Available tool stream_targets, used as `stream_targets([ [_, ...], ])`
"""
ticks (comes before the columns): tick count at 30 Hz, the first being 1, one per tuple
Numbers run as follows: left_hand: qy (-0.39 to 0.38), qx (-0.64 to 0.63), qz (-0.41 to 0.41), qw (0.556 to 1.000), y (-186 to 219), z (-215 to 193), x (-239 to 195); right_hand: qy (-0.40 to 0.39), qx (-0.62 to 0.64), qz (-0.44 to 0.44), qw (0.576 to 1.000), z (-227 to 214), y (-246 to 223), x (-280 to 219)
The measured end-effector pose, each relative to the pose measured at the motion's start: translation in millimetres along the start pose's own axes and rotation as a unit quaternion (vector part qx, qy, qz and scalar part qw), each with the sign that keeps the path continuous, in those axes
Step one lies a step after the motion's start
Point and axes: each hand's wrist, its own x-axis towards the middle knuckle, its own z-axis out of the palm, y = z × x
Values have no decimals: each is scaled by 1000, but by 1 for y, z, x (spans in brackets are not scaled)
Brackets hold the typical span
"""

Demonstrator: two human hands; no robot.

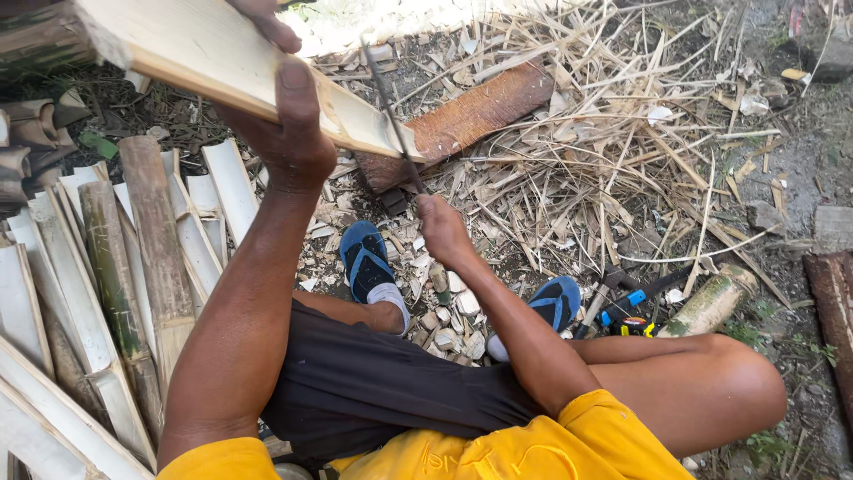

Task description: The person sits on the ground and uses a hand saw to split long bamboo poles into smaller planks. The person holds the bamboo pole steady with one hand and saws through it with the other, repeating the process for multiple poles.

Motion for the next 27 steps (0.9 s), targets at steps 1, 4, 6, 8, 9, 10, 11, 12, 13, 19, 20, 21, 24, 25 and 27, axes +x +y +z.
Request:
stream_targets([
  [1, -5, 1, 8, 1000, 3, 1, 3, 10, -15, -26, 999, -2, 5, 1],
  [4, -13, -10, 7, 1000, 3, 8, -4, 19, -42, -72, 996, -11, 4, -11],
  [6, -25, 7, -12, 1000, -4, 8, -11, -1, -31, -71, 997, -13, 0, -25],
  [8, -37, 11, -14, 999, -10, 9, -15, 23, -37, -122, 992, -9, 7, -24],
  [9, -39, 2, -14, 999, -12, 9, -18, 35, -39, -148, 988, -6, 18, -23],
  [10, -41, -6, -14, 999, -12, 7, -19, 47, -53, -100, 992, 0, 33, -13],
  [11, -40, -24, -11, 999, -14, 9, -18, 62, -68, -55, 994, 6, 48, 5],
  [12, -35, -29, -7, 999, -15, 11, -17, 77, -82, -9, 994, 9, 64, 18],
  [13, -33, -34, -1, 999, -16, 11, -14, 69, -90, -12, 993, 10, 77, 27],
  [19, -21, -25, -7, 999, -18, 15, -11, 10, -80, -47, 996, 1, 66, 21],
  [20, -29, -16, -8, 999, -18, 13, -12, 12, -54, -75, 996, -4, 53, 15],
  [21, -32, -15, -13, 999, -16, 13, -16, 12, -25, -100, 995, -7, 44, 7],
  [24, -38, -32, -14, 999, -10, 16, -18, 11, 10, -168, 986, -2, 48, -2],
  [25, -41, -37, -17, 998, -8, 16, -18, 35, -16, -135, 990, 5, 64, 7],
  [27, -45, -42, -24, 998, -5, 14, -18, 82, -70, -70, 992, 25, 113, 31],
])
